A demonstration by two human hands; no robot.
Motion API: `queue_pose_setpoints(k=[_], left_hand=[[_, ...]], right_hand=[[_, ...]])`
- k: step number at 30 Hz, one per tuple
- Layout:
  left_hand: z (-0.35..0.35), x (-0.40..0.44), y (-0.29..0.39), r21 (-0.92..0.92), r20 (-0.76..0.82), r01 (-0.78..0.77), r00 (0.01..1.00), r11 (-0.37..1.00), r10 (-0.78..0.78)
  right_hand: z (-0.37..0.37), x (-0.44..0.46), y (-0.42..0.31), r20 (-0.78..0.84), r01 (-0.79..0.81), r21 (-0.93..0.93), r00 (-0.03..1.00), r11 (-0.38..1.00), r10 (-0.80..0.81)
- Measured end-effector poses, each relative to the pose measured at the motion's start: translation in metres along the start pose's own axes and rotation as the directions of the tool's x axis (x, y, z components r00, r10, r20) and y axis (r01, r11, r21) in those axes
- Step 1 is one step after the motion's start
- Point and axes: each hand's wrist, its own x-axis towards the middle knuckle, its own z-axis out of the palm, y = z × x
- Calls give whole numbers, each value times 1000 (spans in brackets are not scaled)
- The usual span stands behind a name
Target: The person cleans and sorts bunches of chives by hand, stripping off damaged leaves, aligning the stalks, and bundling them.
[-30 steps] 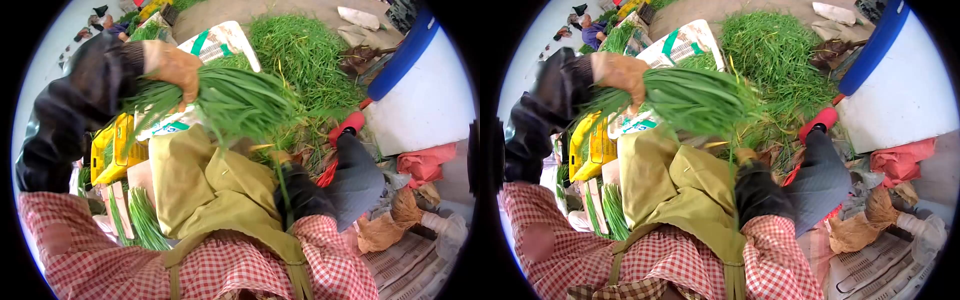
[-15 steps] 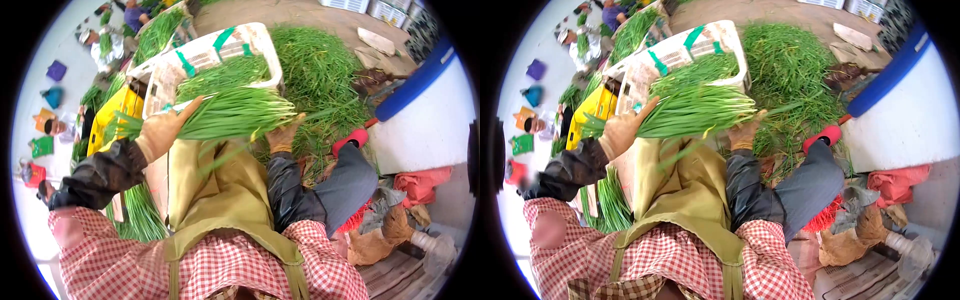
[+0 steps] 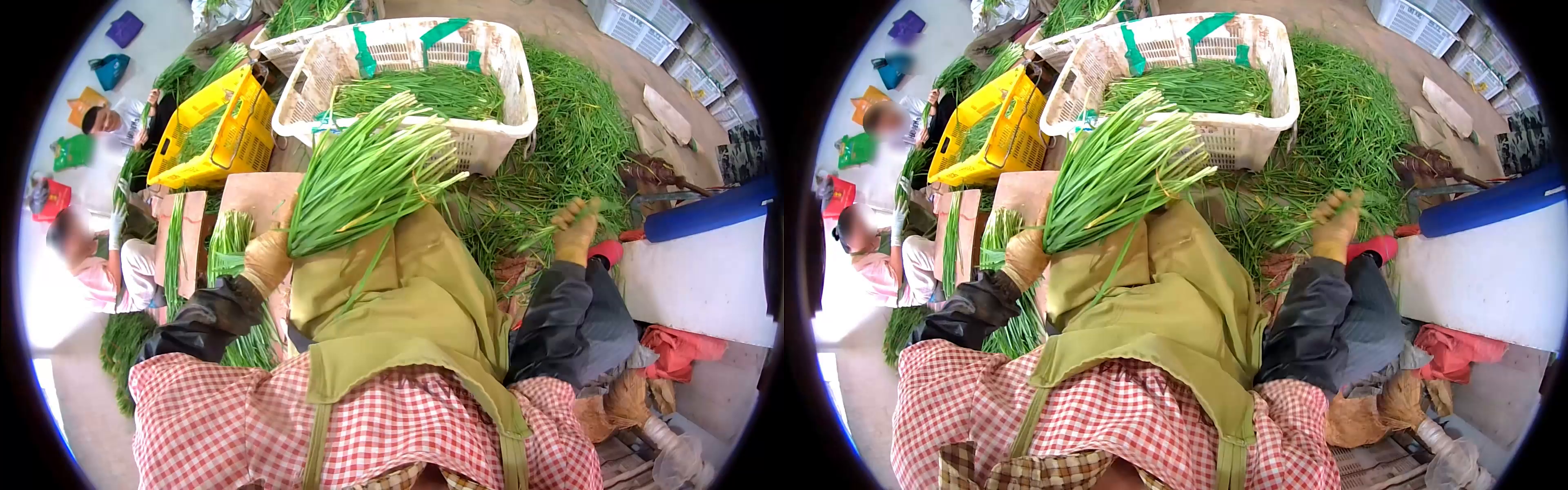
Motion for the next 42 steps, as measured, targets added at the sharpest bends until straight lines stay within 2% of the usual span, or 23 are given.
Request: queue_pose_setpoints(k=[3,7,9,10,12,14,15,16,17,18,19,20,23,24,27,29,30,32,35,36,38,39,42], left_hand=[[4,4,3,-53,2,-21,1000,998,21],[0,2,6,-238,-124,-162,983,958,135],[11,12,-16,-207,-240,-257,949,944,206],[-8,16,-22,-255,-93,-257,966,932,241],[-41,38,-33,-280,91,-323,928,904,360],[-86,66,-37,-249,164,-482,834,840,527],[-97,78,-45,-462,-1,-606,730,647,683],[-110,100,-51,-264,-136,-770,626,581,768],[-130,130,-57,-345,187,-640,670,687,718],[-150,145,-56,-379,311,-545,686,748,658],[-161,143,-52,-403,345,-497,695,768,631],[-171,139,-46,-431,335,-489,693,758,638],[-192,124,-31,-483,241,-525,690,701,683],[-199,121,-26,-496,211,-538,687,681,696],[-212,110,-13,-506,116,-575,694,643,711],[-219,101,-5,-499,36,-608,698,618,715],[-223,97,1,-499,-21,-632,693,593,721],[-231,89,10,-493,-171,-701,659,515,733],[-231,84,16,-429,-453,-836,527,343,719],[-223,81,17,-409,-483,-831,549,378,683],[-186,53,16,-222,-41,-368,929,903,369],[-121,69,-10,-157,-332,-635,756,757,565],[-37,52,-11,-31,-150,-438,891,899,429]], right_hand=[[148,-85,5,128,-104,-187,983,977,129],[217,-112,74,410,252,-778,898,575,161],[211,-106,62,304,-69,-674,882,735,361],[198,-97,59,354,-269,-424,830,865,432],[144,-48,61,655,-593,196,672,781,346],[124,-45,33,421,-386,420,885,822,200],[80,-21,45,271,-281,379,945,882,185],[37,3,57,110,-190,299,980,935,165],[-6,26,69,-51,-128,195,989,972,140],[-30,26,71,-185,-249,-679,968,690,167],[-33,10,85,-122,-135,-976,989,170,84],[-33,3,100,-20,0,-909,999,-417,43],[46,-1,120,345,346,-938,936,6,-74],[85,-6,129,428,430,-837,900,339,-86],[202,-19,146,633,205,-597,714,776,299],[232,6,152,455,552,-831,747,-72,485],[242,9,145,426,568,-794,773,-217,470],[249,14,122,486,519,-855,818,-29,306],[249,8,89,500,214,-567,857,796,125],[242,6,88,465,51,-387,873,921,148],[220,-4,100,425,-190,-30,886,981,184],[208,-11,106,426,-266,114,884,957,195],[172,-25,115,511,-355,412,852,839,110]])
